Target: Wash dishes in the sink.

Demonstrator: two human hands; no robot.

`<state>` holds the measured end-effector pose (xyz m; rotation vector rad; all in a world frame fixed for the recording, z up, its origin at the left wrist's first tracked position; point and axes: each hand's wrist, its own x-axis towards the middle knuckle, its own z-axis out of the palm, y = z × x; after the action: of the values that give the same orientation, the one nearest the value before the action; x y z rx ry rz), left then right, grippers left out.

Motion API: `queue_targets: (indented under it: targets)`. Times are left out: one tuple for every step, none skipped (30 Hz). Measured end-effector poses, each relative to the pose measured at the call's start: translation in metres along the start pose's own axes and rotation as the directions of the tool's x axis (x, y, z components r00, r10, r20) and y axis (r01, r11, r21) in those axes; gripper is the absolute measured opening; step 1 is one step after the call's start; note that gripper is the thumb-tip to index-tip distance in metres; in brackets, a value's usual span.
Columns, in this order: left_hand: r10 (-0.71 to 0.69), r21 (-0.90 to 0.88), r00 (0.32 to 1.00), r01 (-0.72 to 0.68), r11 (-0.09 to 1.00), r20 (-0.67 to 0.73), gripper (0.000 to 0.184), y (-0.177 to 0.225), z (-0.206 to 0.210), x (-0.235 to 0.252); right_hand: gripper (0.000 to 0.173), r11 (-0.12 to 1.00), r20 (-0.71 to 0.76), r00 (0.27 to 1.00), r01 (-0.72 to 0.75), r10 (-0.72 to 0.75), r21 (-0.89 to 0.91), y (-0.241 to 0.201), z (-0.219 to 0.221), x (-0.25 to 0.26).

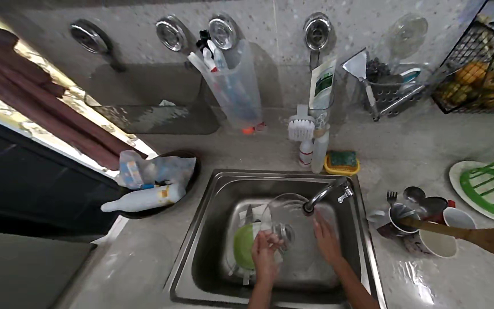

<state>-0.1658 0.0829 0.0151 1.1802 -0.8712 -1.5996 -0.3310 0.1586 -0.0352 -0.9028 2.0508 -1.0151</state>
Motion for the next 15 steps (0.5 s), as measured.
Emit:
queue_targets:
  targets:
    - [0.002,-0.014,1.000,-0.003,1.000,-0.023,0.035,0.004,-0.002,0.005,0.061,0.982,0.057,0.997,-0.055,0.046,0.183,0.002,0.001,-0.008]
    - [0.001,-0.012,0.999,-0.002,1.000,-0.034,0.037,0.005,-0.004,0.010,0.063,0.918,0.089,0.992,-0.115,0.087,0.379,0.005,0.006,-0.016]
    - [-0.003,-0.001,0.999,0.003,1.000,-0.039,0.038,0.006,-0.006,0.013,0.061,0.826,0.092,0.986,-0.164,0.135,0.539,0.009,0.012,-0.020]
    - [-0.012,0.018,0.999,0.012,1.000,-0.035,0.038,0.005,-0.008,0.014,0.058,0.755,0.073,0.981,-0.184,0.179,0.629,0.011,0.017,-0.023]
    - [-0.014,0.042,1.000,0.015,0.999,-0.028,0.039,0.002,-0.010,0.014,0.056,0.757,0.033,0.979,-0.176,0.200,0.629,0.012,0.018,-0.024]
    - [-0.017,0.069,1.000,0.018,0.997,-0.014,0.040,-0.001,-0.012,0.012,0.059,0.819,-0.005,0.983,-0.151,0.184,0.554,0.010,0.017,-0.026]
    - [-0.019,0.094,1.000,0.019,0.995,0.000,0.041,-0.005,-0.014,0.009,0.060,0.912,-0.042,0.991,-0.101,0.127,0.397,0.006,0.016,-0.024]
    - [-0.029,0.116,1.000,0.027,0.993,0.013,0.041,-0.010,-0.014,0.005,0.060,0.985,-0.080,0.996,-0.028,0.042,0.168,0.001,0.017,-0.022]
    - [-0.044,0.136,0.999,0.039,0.990,0.029,0.041,-0.014,-0.014,0.001,0.060,0.997,-0.092,0.994,0.055,-0.060,-0.047,-0.007,0.019,-0.021]
    - [-0.056,0.147,0.997,0.049,0.988,0.046,0.040,-0.017,-0.012,-0.003,0.057,0.963,-0.099,0.978,0.161,-0.186,-0.217,-0.014,0.025,-0.021]
    - [-0.064,0.149,0.997,0.056,0.987,0.049,0.040,-0.019,-0.009,-0.006,0.053,0.904,-0.100,0.945,0.261,-0.311,-0.339,-0.019,0.033,-0.023]
    - [-0.068,0.151,0.997,0.061,0.987,0.040,0.039,-0.021,-0.006,-0.008,0.051,0.844,-0.085,0.909,0.340,-0.408,-0.414,-0.022,0.042,-0.025]
    - [-0.074,0.151,0.997,0.070,0.986,0.020,0.039,-0.023,-0.005,-0.008,0.050,0.807,-0.043,0.885,0.403,-0.464,-0.432,-0.024,0.050,-0.031]
    - [-0.086,0.139,0.996,0.088,0.986,-0.017,0.039,-0.024,-0.005,-0.006,0.050,0.766,-0.002,0.852,0.471,-0.524,-0.437,-0.022,0.056,-0.038]
    - [-0.104,0.120,0.993,0.111,0.987,-0.062,0.039,-0.023,-0.004,-0.003,0.049,0.726,0.036,0.817,0.530,-0.575,-0.439,-0.019,0.061,-0.047]
